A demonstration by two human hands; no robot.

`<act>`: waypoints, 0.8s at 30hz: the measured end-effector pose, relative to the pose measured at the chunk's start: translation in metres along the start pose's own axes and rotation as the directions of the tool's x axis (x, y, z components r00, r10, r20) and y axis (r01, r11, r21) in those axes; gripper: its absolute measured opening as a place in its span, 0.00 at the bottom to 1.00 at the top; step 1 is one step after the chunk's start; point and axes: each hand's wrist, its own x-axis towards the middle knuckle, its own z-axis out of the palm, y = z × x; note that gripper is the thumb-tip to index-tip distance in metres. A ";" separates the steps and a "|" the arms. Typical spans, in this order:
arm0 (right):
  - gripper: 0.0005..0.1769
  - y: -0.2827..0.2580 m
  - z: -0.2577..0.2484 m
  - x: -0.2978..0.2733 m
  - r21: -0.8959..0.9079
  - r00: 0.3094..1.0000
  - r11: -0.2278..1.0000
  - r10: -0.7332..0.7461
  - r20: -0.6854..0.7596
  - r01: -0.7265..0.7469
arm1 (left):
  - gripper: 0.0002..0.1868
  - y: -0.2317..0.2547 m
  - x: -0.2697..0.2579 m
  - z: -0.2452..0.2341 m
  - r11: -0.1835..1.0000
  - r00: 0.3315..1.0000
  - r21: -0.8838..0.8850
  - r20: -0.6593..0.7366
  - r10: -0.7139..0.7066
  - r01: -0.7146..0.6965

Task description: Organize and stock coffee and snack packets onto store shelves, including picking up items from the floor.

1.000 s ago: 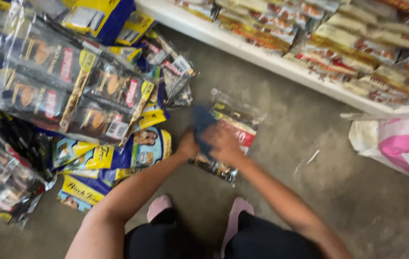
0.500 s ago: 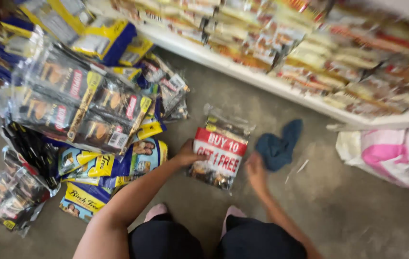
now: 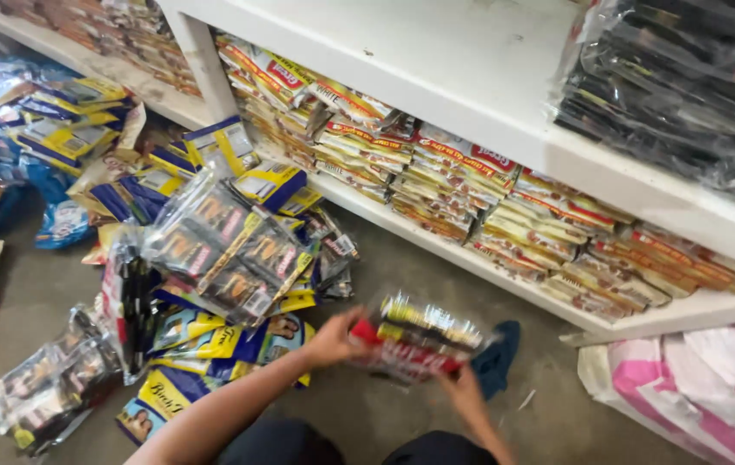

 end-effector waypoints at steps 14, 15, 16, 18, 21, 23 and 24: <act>0.44 -0.285 0.037 -0.168 -0.005 0.890 0.933 -0.342 0.301 0.360 | 0.22 0.293 0.090 -0.218 0.568 0.903 -0.770 -0.416 -0.103 -0.290; 0.44 -0.273 0.042 -0.161 -0.013 0.892 0.930 -0.348 0.289 0.367 | 0.22 0.307 0.113 -0.233 0.564 0.908 -0.772 -0.409 -0.090 -0.291; 0.43 -0.261 0.046 -0.154 0.090 0.920 0.968 -0.253 0.300 0.236 | 0.23 0.321 0.137 -0.247 0.554 0.918 -0.770 -0.396 -0.026 -0.316; 0.41 -0.250 0.050 -0.135 0.182 0.934 0.977 -0.167 0.317 0.113 | 0.23 0.343 0.189 -0.270 0.535 0.921 -0.768 -0.386 0.052 -0.352; 0.36 -0.261 0.053 -0.115 0.185 0.935 0.955 -0.271 0.227 0.232 | 0.27 0.365 0.271 -0.288 0.507 0.915 -0.770 -0.388 0.111 -0.388; 0.34 -0.273 0.059 -0.105 0.116 0.992 0.993 0.000 0.122 -0.015 | 0.32 0.370 0.316 -0.294 0.680 0.928 -0.651 -0.352 0.122 -0.337; 0.34 -0.273 0.062 -0.101 0.121 0.993 0.992 0.003 0.119 -0.018 | 0.32 0.365 0.317 -0.296 0.683 0.930 -0.651 -0.346 0.120 -0.331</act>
